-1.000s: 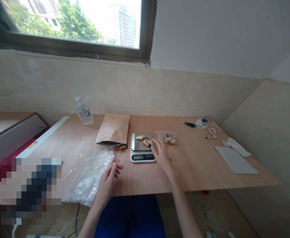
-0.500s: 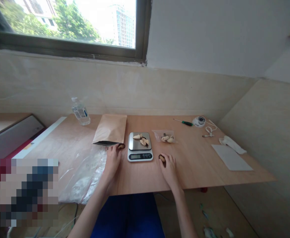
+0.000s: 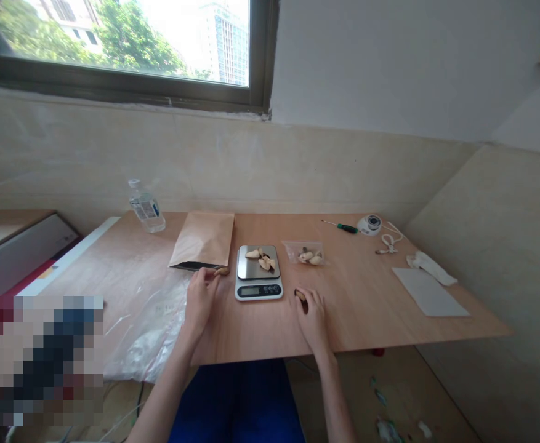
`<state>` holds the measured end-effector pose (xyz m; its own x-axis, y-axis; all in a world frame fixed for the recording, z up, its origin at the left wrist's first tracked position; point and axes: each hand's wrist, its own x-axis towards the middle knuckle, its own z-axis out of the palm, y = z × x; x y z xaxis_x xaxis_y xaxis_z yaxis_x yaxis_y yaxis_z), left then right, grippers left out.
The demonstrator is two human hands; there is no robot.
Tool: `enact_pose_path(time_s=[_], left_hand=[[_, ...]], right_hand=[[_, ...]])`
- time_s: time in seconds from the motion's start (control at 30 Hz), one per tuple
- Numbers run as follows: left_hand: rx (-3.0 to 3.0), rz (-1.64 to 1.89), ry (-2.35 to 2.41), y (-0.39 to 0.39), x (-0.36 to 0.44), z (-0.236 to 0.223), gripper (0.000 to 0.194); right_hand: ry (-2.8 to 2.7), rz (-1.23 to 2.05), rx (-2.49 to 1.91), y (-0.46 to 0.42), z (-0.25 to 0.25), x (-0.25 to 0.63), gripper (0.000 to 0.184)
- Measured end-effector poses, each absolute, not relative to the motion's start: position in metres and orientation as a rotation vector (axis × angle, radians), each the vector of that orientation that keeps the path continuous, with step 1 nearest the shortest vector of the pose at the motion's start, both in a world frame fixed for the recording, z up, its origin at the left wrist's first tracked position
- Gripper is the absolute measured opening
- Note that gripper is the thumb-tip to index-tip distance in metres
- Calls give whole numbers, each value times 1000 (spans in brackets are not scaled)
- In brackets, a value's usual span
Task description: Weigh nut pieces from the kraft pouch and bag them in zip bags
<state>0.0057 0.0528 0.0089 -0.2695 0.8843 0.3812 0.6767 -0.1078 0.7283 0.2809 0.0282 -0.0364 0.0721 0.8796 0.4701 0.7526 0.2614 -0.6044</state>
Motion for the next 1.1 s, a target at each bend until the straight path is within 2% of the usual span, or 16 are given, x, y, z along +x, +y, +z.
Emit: enact_pose_path(time_s=[0.17, 0.33, 0.43, 0.57, 0.67, 0.77, 0.93, 1.1], left_hand=[[1838, 1314, 1796, 57, 33, 23, 10], [1948, 1240, 1805, 72, 53, 18, 19], [1939, 1319, 1859, 70, 45, 16, 26], [1836, 1446, 1971, 62, 19, 13, 21], [1825, 1362, 2141, 62, -6, 5, 25], [1870, 1212, 2231, 69, -25, -7, 28], [1968, 1084, 2219, 83, -38, -17, 30], [2052, 981, 2208, 88, -41, -15, 37]], right_hand=[[-1723, 155, -1531, 29, -38, 278, 24], [-1726, 147, -1539, 28, -36, 276, 23], [-1736, 149, -1533, 27, -36, 275, 23], [-1709, 55, -1572, 29, -42, 275, 26], [-1660, 11, -1572, 31, -45, 275, 31], [-1609, 48, -1554, 32, -45, 277, 33], [-1533, 164, -1516, 29, -40, 279, 25], [-1500, 410, -1395, 33, -22, 259, 26]])
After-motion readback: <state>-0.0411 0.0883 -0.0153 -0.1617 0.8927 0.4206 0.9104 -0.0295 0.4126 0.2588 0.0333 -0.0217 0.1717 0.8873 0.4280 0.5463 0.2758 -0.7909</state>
